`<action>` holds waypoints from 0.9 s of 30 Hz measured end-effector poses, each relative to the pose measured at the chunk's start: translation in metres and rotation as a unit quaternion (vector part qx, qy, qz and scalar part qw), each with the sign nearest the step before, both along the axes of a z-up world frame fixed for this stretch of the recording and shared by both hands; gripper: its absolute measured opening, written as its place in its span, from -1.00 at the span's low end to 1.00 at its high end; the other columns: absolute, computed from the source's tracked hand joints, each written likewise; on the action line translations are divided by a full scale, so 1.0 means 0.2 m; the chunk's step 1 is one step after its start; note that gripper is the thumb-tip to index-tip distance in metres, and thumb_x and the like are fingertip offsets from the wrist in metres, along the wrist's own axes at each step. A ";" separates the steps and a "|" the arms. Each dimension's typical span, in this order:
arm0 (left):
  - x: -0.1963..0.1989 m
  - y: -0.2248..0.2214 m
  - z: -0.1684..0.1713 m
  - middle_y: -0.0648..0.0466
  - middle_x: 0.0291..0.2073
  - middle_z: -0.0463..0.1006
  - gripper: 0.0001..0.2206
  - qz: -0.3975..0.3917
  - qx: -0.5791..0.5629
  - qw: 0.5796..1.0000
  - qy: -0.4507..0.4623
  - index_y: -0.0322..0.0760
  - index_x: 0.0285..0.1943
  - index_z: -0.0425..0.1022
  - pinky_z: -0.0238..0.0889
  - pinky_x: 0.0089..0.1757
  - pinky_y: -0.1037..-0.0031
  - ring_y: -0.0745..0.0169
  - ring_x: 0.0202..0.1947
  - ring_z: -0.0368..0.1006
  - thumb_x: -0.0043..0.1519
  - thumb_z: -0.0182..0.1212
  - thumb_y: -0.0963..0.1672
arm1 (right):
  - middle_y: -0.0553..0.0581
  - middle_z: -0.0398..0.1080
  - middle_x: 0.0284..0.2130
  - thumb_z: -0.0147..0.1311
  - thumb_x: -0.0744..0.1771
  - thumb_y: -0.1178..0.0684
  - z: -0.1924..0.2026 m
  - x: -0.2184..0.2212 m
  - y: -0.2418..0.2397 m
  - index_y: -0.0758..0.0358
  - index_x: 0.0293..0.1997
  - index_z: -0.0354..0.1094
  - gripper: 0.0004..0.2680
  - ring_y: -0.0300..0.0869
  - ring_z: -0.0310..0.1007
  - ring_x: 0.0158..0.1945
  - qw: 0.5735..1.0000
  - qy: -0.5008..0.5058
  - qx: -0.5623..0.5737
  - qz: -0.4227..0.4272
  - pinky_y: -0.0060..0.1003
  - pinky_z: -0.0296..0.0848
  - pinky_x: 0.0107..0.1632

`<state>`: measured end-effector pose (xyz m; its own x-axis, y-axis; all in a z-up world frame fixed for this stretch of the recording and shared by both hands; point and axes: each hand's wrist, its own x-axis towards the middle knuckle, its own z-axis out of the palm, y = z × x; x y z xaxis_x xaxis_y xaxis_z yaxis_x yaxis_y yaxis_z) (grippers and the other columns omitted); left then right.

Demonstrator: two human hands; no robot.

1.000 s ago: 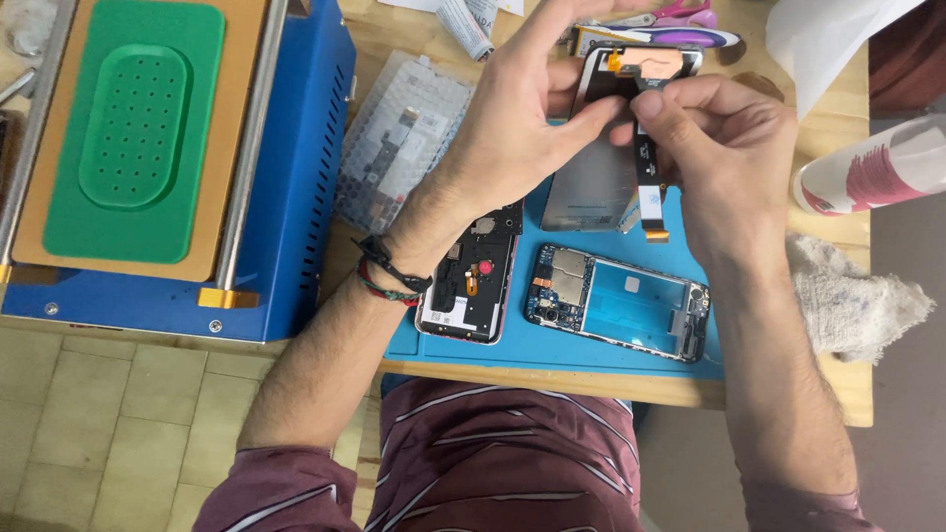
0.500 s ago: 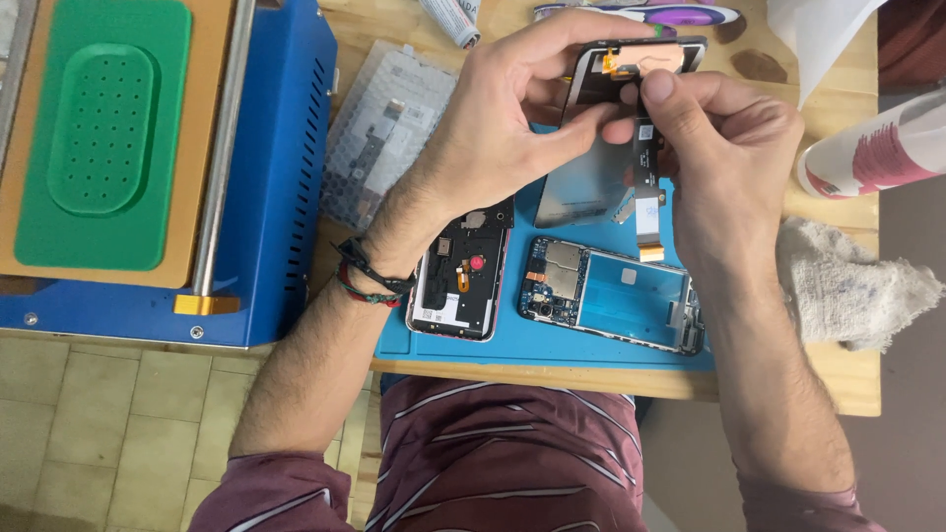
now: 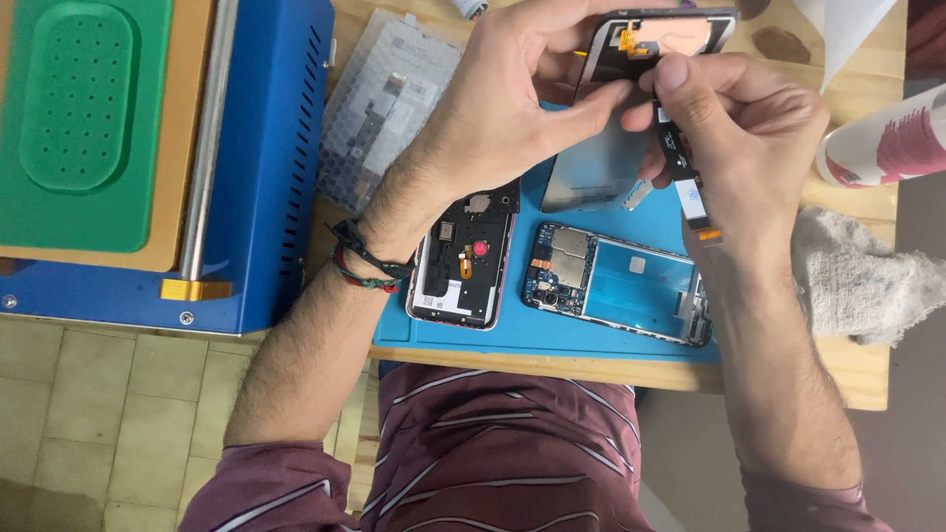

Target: A person is repairing a mobile phone by unscrewing internal parts and preparing a new screen by removing protective films.

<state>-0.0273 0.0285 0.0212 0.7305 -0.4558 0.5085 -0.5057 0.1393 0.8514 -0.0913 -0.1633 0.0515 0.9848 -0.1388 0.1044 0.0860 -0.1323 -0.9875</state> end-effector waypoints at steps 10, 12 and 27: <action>0.01 -0.01 0.02 0.08 -0.07 0.73 -0.71 -0.011 -0.004 1.000 -0.020 -0.21 0.24 0.45 0.70 -0.02 0.53 0.35 -0.11 0.71 0.39 0.36 -0.28 | 0.17 0.58 -0.29 0.25 0.48 0.00 -0.03 -0.01 -0.02 0.27 -0.12 0.49 -0.84 -0.26 0.46 -0.47 0.999 -0.032 0.001 0.015 -0.48 0.53 -0.44; 0.01 -0.01 0.02 0.07 -0.05 0.73 -0.73 -0.016 -0.004 1.000 -0.015 -0.22 0.22 0.45 0.68 -0.02 0.53 0.34 -0.09 0.71 0.40 0.35 -0.28 | 0.17 0.58 -0.28 0.25 0.48 0.02 -0.04 -0.01 -0.02 0.28 -0.11 0.48 -0.85 -0.23 0.45 -0.50 0.999 -0.032 0.013 0.018 -0.45 0.52 -0.46; 0.00 0.01 0.04 0.10 -0.13 0.69 -0.86 -0.045 0.000 0.999 0.003 -0.25 0.08 0.48 0.60 -0.08 0.58 0.40 -0.15 0.66 0.40 0.27 -0.25 | 0.16 0.59 -0.31 0.26 0.49 0.03 -0.08 -0.05 -0.03 0.23 -0.15 0.50 -0.86 -0.40 0.27 -0.44 0.999 -0.039 -0.012 0.002 -0.50 0.41 -0.36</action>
